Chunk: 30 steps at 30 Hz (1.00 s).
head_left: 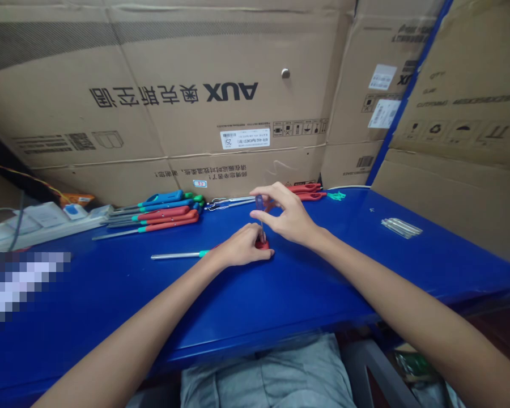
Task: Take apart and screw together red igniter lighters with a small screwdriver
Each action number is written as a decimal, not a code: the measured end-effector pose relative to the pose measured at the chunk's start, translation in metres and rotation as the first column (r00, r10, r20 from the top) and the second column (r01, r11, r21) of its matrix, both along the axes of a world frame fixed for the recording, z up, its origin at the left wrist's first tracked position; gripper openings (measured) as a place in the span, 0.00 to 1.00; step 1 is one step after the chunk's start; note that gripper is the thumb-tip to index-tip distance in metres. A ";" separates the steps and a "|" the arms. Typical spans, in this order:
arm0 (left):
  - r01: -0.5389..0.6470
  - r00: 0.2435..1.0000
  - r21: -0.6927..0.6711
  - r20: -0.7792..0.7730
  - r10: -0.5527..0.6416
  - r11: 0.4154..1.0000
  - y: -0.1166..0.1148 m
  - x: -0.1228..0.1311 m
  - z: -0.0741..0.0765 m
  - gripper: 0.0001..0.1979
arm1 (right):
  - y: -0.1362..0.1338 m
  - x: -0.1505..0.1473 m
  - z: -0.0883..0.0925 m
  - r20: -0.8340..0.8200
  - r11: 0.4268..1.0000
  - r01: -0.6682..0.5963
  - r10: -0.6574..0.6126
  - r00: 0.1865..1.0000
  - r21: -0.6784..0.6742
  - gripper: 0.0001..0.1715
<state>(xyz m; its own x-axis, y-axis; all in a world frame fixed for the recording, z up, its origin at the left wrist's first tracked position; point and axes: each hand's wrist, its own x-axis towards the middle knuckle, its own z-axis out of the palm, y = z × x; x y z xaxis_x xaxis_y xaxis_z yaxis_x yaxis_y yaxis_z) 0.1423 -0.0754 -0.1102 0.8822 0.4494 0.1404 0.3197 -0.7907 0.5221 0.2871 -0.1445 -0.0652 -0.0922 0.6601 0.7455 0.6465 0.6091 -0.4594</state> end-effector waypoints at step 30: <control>0.022 1.000 -0.006 0.003 -0.022 1.000 0.000 0.000 0.000 0.17 | -0.003 -0.002 0.003 0.013 0.998 -0.054 0.054 0.998 -0.009 0.21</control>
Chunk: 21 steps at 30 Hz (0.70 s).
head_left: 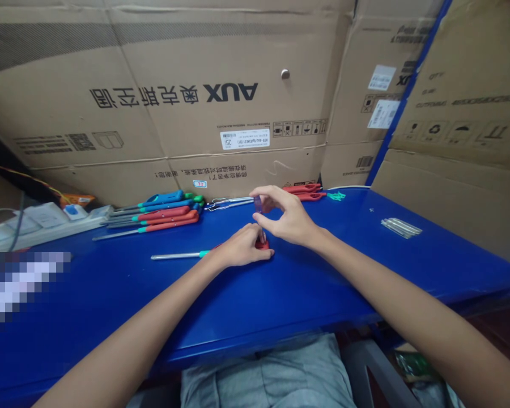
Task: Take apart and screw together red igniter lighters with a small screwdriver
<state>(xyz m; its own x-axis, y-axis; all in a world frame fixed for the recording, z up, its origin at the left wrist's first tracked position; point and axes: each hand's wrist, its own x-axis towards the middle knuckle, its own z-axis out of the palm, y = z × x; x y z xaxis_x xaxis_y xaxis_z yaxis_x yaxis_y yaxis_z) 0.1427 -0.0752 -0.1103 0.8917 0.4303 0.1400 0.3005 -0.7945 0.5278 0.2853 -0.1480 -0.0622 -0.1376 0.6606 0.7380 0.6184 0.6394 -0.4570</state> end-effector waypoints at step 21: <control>0.024 0.999 0.047 -0.025 -0.023 0.999 -0.001 -0.001 0.002 0.17 | 0.000 0.000 0.000 -0.010 0.999 0.042 -0.041 0.999 0.019 0.20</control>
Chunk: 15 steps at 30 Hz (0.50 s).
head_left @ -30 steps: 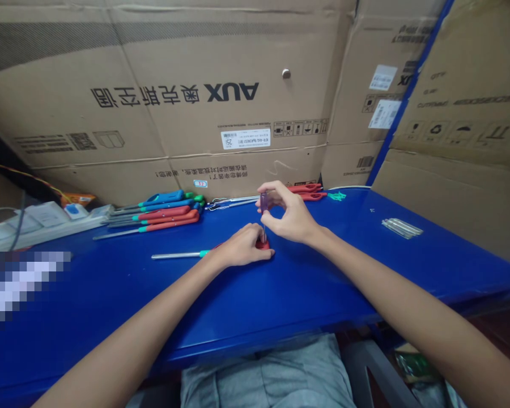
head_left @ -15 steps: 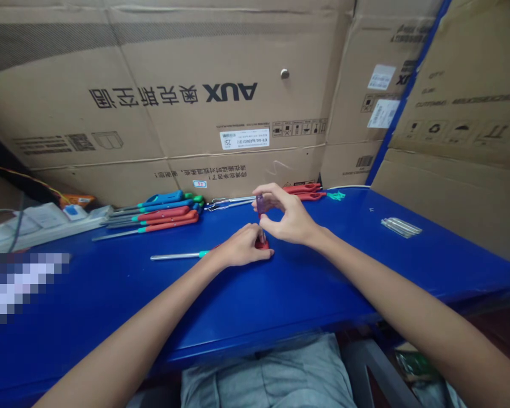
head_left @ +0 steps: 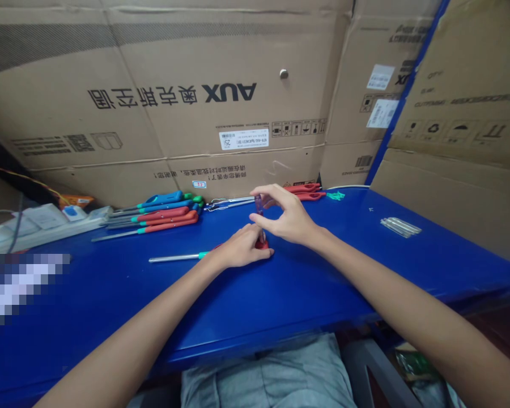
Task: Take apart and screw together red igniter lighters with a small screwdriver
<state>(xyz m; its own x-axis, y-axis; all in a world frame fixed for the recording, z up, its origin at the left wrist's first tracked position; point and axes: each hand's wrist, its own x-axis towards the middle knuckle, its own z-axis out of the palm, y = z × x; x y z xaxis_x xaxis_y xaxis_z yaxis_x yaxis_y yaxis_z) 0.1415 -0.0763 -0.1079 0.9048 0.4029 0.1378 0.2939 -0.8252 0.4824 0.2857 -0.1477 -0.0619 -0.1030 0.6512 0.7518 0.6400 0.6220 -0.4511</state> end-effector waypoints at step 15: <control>-0.012 1.000 -0.035 0.015 0.012 0.999 0.000 0.000 0.000 0.17 | 0.002 0.000 -0.001 0.021 0.999 0.035 -0.035 0.999 0.008 0.18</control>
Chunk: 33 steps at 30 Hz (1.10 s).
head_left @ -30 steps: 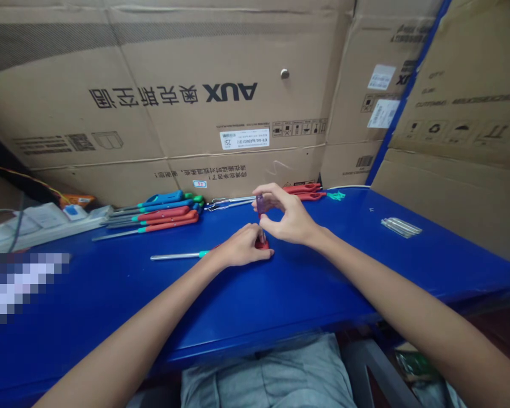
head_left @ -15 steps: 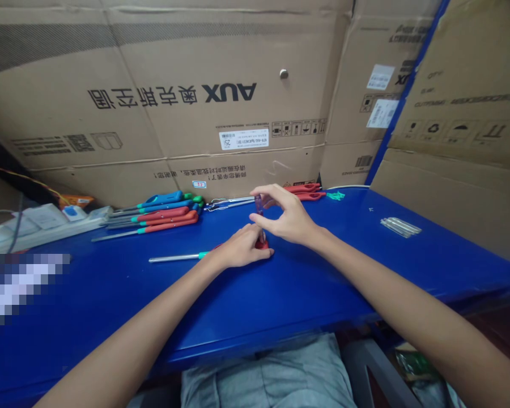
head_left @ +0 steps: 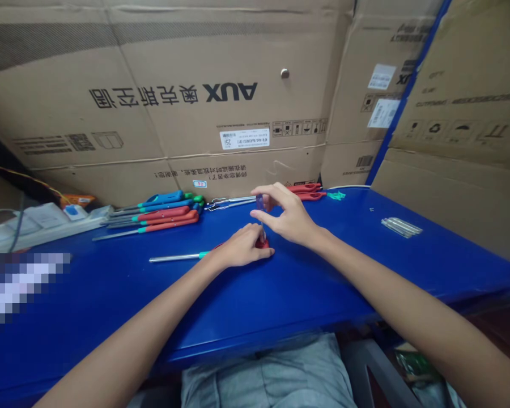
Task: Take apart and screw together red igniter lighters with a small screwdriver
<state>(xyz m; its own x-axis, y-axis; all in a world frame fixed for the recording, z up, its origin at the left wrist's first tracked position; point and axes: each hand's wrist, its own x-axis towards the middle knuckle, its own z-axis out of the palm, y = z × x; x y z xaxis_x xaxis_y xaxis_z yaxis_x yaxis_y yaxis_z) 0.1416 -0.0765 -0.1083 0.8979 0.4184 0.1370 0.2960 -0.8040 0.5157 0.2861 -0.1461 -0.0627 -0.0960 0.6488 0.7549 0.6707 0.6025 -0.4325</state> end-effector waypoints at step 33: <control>-0.015 1.000 -0.007 -0.027 0.015 1.000 -0.001 0.002 0.002 0.14 | 0.002 0.002 -0.002 -0.071 0.998 -0.048 0.045 0.996 -0.044 0.21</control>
<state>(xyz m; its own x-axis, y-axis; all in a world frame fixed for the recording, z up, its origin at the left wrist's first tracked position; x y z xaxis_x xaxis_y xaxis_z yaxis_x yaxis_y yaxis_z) 0.1432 -0.0777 -0.1065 0.8947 0.4330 0.1097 0.3222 -0.7957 0.5130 0.2877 -0.1445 -0.0647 -0.0749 0.6791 0.7302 0.6094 0.6108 -0.5055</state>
